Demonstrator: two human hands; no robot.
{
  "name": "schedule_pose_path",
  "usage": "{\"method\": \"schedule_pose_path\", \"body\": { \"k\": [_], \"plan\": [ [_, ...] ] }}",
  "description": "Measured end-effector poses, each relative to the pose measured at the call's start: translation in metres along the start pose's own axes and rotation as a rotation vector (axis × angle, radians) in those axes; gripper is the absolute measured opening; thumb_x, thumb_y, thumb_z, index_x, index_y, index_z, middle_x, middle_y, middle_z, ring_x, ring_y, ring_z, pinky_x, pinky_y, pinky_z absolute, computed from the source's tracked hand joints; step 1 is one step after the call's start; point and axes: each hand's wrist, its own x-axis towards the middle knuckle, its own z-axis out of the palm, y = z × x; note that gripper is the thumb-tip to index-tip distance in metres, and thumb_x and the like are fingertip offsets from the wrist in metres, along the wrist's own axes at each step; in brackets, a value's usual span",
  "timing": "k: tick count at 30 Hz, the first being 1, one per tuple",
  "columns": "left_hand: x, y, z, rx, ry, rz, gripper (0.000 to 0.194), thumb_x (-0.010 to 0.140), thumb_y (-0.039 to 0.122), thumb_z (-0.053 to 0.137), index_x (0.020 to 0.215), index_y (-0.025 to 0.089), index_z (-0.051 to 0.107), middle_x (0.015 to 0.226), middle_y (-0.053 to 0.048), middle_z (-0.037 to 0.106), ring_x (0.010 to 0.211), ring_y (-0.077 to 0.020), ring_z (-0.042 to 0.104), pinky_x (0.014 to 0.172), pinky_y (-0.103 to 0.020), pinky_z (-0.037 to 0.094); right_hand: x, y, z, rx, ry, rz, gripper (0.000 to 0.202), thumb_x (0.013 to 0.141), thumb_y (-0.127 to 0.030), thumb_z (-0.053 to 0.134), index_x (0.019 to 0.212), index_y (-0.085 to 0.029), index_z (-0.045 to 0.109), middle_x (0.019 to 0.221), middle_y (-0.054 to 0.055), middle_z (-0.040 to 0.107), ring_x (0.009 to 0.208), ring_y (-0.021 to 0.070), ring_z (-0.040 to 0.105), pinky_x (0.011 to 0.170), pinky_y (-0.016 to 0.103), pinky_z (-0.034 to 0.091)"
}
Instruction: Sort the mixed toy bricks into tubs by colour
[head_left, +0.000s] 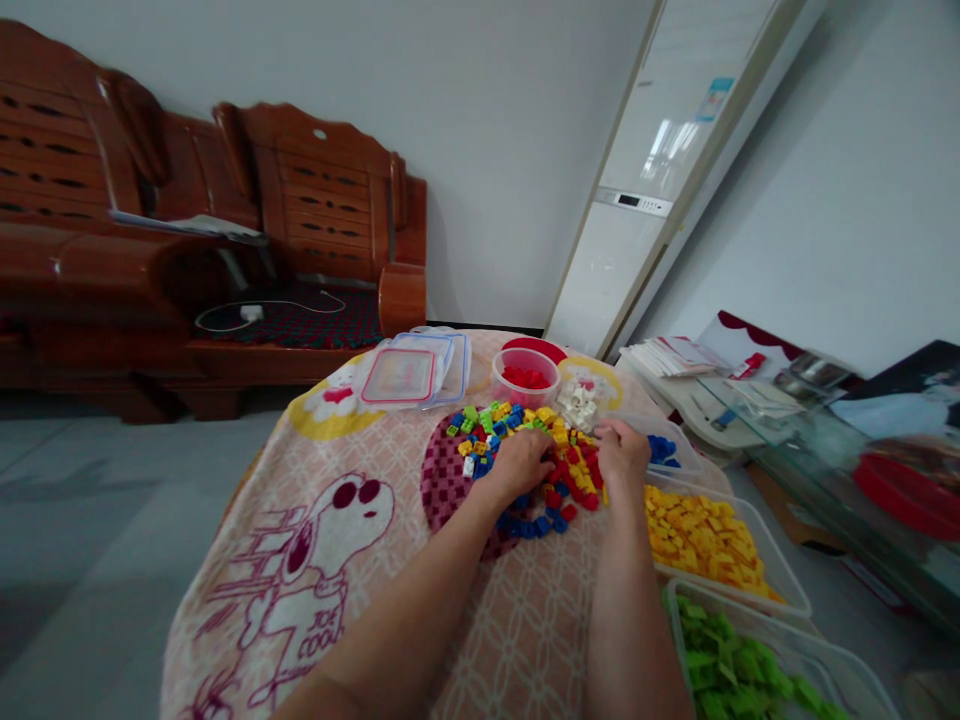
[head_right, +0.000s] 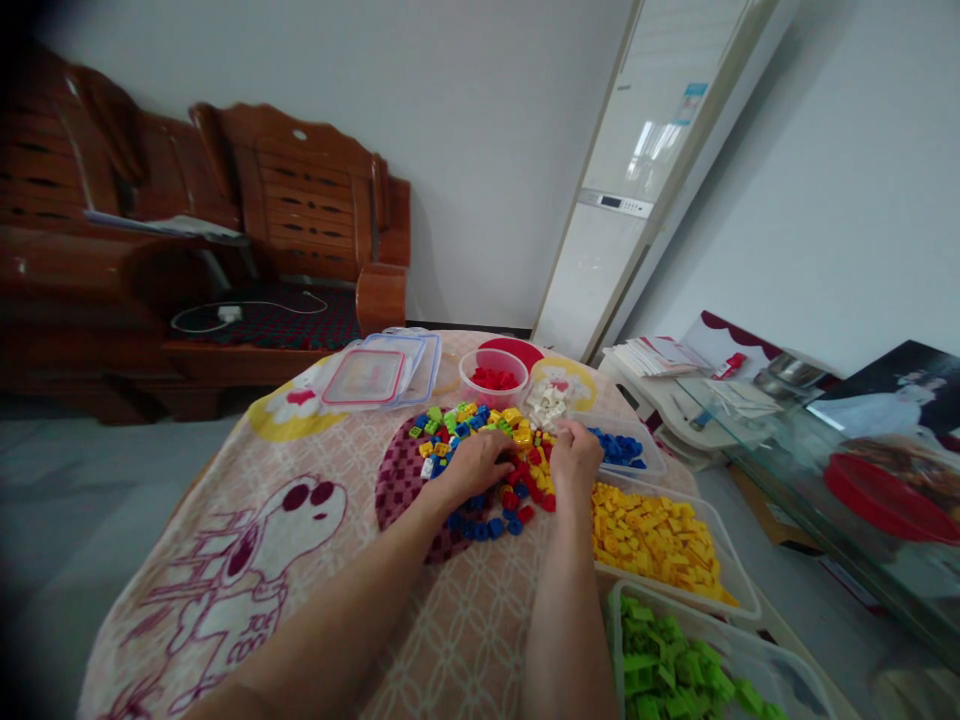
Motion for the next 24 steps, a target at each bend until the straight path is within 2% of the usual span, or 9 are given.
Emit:
{"method": "schedule_pose_path", "body": {
  "k": [2,4,7,10,14,20,22,24],
  "plan": [
    [0.0,0.0,-0.001,0.02,-0.013,0.016,0.021,0.079,0.028,0.065,0.098,0.02,0.069,0.102,-0.007,0.068,0.099,-0.0237,0.063,0.084,-0.033,0.051,-0.003,-0.006,-0.007,-0.278,-0.093,-0.023,0.034,0.081,-0.019,0.043,0.091,-0.013,0.075,0.092,0.015,0.073,0.09,0.0243,0.067,0.084,0.033,0.047],
    [-0.001,0.001,-0.002,0.02,-0.022,0.018,0.018,0.079,0.027,0.065,0.095,0.02,0.069,0.102,-0.007,0.067,0.098,-0.0232,0.062,0.084,-0.033,0.051,-0.008,-0.011,-0.008,-0.453,-0.212,-0.027,0.034,0.083,-0.017,0.043,0.089,-0.014,0.076,0.092,0.015,0.073,0.091,0.0236,0.066,0.082,0.031,0.045],
    [-0.001,0.001,-0.002,0.0,-0.02,0.001,0.015,0.078,0.023,0.065,0.093,0.019,0.068,0.101,-0.006,0.067,0.098,-0.0223,0.062,0.085,-0.032,0.051,-0.012,-0.015,-0.004,-0.517,-0.345,-0.067,0.036,0.086,-0.015,0.04,0.087,-0.016,0.076,0.091,0.013,0.073,0.089,0.0212,0.067,0.08,0.028,0.044],
    [0.0,0.001,-0.003,-0.039,0.012,-0.039,0.015,0.077,0.021,0.063,0.092,0.019,0.068,0.099,-0.006,0.068,0.097,-0.0222,0.062,0.085,-0.032,0.05,-0.012,-0.014,0.002,-0.421,-0.381,-0.111,0.035,0.085,-0.014,0.042,0.09,-0.016,0.076,0.095,0.011,0.074,0.092,0.0198,0.066,0.082,0.026,0.044],
    [0.002,-0.003,-0.007,-0.166,0.092,-0.094,0.018,0.077,0.018,0.061,0.093,0.019,0.069,0.091,-0.005,0.07,0.09,-0.0199,0.064,0.082,-0.029,0.05,-0.009,-0.009,0.007,-0.228,-0.372,-0.071,0.033,0.082,-0.017,0.044,0.09,-0.016,0.076,0.089,0.008,0.074,0.089,0.02,0.066,0.083,0.029,0.048],
    [0.004,-0.011,-0.011,-0.417,0.253,-0.145,0.017,0.077,0.016,0.059,0.09,0.017,0.069,0.079,-0.002,0.072,0.074,-0.0163,0.065,0.07,-0.026,0.05,-0.011,-0.008,0.015,0.285,-0.483,0.173,0.037,0.079,-0.024,0.044,0.099,-0.015,0.073,0.082,0.006,0.073,0.07,0.0199,0.067,0.065,0.032,0.056],
    [0.005,-0.015,-0.011,-0.484,0.287,-0.157,0.016,0.076,0.017,0.06,0.09,0.017,0.069,0.078,-0.002,0.072,0.072,-0.0156,0.066,0.068,-0.026,0.05,-0.011,-0.01,0.015,0.331,-0.457,0.198,0.038,0.079,-0.026,0.044,0.102,-0.014,0.072,0.079,0.006,0.072,0.066,0.0195,0.066,0.062,0.032,0.055],
    [0.006,-0.019,-0.011,-0.559,0.302,-0.189,0.015,0.075,0.019,0.062,0.089,0.017,0.068,0.076,-0.002,0.071,0.069,-0.0147,0.065,0.064,-0.024,0.049,-0.01,-0.009,0.015,0.249,-0.345,0.166,0.038,0.08,-0.028,0.044,0.101,-0.014,0.073,0.078,0.007,0.072,0.066,0.0191,0.066,0.062,0.03,0.053]
  ]
}}
